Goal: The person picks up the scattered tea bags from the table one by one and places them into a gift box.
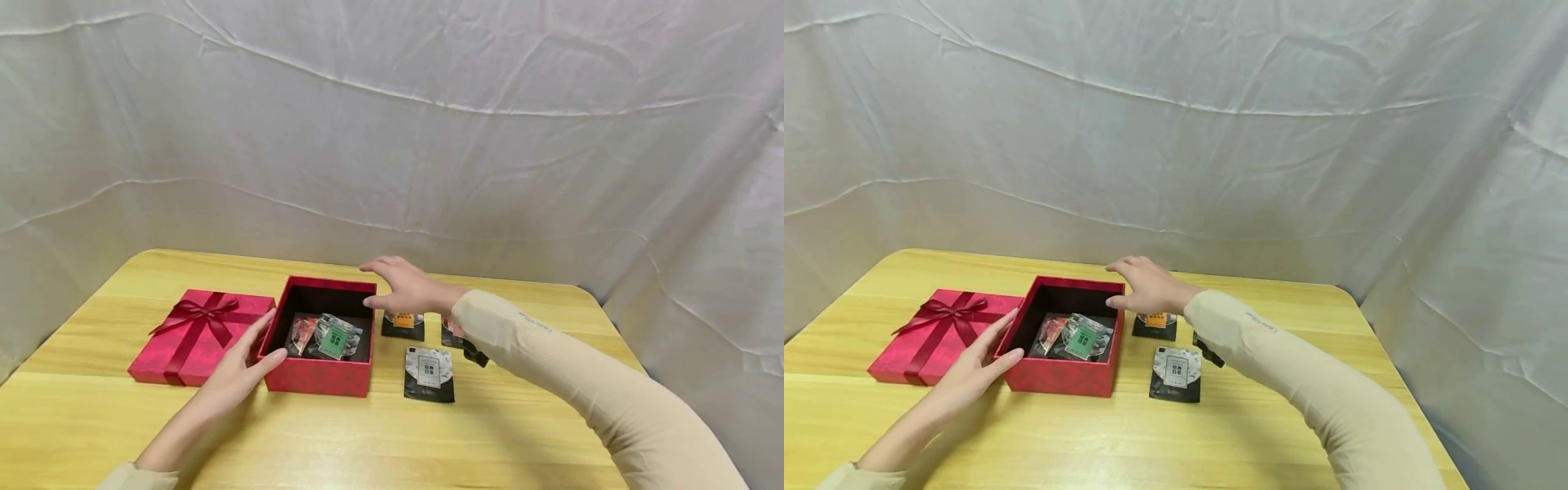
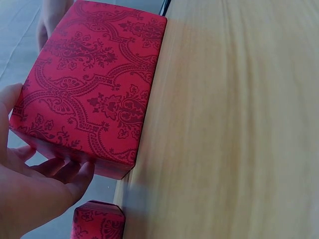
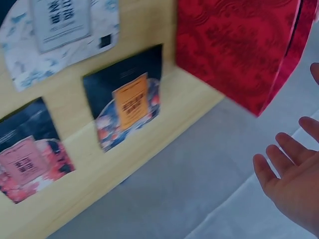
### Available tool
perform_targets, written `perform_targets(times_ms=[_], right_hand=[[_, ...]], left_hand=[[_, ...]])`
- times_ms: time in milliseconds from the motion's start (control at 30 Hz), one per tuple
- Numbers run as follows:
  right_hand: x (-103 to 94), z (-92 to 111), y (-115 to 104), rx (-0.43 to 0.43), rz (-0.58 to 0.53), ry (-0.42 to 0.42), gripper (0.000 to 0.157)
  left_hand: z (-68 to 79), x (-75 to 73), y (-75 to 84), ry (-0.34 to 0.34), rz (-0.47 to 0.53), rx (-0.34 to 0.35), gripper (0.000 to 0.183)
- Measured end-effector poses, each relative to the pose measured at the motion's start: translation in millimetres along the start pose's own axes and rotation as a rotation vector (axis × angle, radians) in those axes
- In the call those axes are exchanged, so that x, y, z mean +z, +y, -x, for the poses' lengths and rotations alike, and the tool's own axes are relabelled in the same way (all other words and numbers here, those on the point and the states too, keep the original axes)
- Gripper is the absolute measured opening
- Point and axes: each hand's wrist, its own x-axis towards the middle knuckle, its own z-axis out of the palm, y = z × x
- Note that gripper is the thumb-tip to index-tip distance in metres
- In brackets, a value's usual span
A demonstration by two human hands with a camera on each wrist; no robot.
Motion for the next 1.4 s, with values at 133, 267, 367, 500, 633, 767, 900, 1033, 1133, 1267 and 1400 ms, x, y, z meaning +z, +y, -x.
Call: perform_targets(times_ms=[133,267,367,500,633,767,900,1033,1133,1267,1400], right_hand=[[5.1,6,21,0.022,-0.044,0.033,0.062],[15.7,17,46,0.067,-0.117,0.063,0.063],[25.3,26,65,0.110,-0.186,0.092,0.064],[39.3,36,88,0.144,-0.289,0.135,0.063],[54.0,43,108,0.161,-0.348,0.169,0.060],[62.8,49,126,0.256,-0.477,0.176,0.062],[64.3,57,141,0.335,-0.615,0.183,0.064],[64.7,65,153,0.282,-0.554,0.212,0.066],[66.2,71,160,0.245,-0.541,0.206,0.068],[69.5,80,171,0.261,-0.567,0.187,0.073],[71.1,87,181,0.289,-0.536,0.185,0.078]], left_hand=[[0.3,0.1,0.2,0.002,0.004,-0.001,0.071],[0.4,0.2,0.1,0.002,0.004,0.002,0.071],[0.3,-0.1,-0.3,-0.001,0.004,-0.002,0.070],[0.5,-1.2,0.4,-0.001,-0.014,-0.005,0.071],[0.8,-1.4,0.8,0.000,-0.022,-0.008,0.072],[1.0,-1.2,0.2,0.003,-0.016,-0.007,0.072],[0.7,-1.2,0.3,0.003,-0.011,-0.009,0.072],[0.7,-1.1,0.7,0.001,-0.006,-0.015,0.072],[0.6,-1.2,1.2,-0.002,-0.007,-0.018,0.072],[0.5,-1.4,1.5,-0.004,-0.013,-0.021,0.073],[0.8,-1.6,1.5,-0.003,-0.018,-0.023,0.072]])
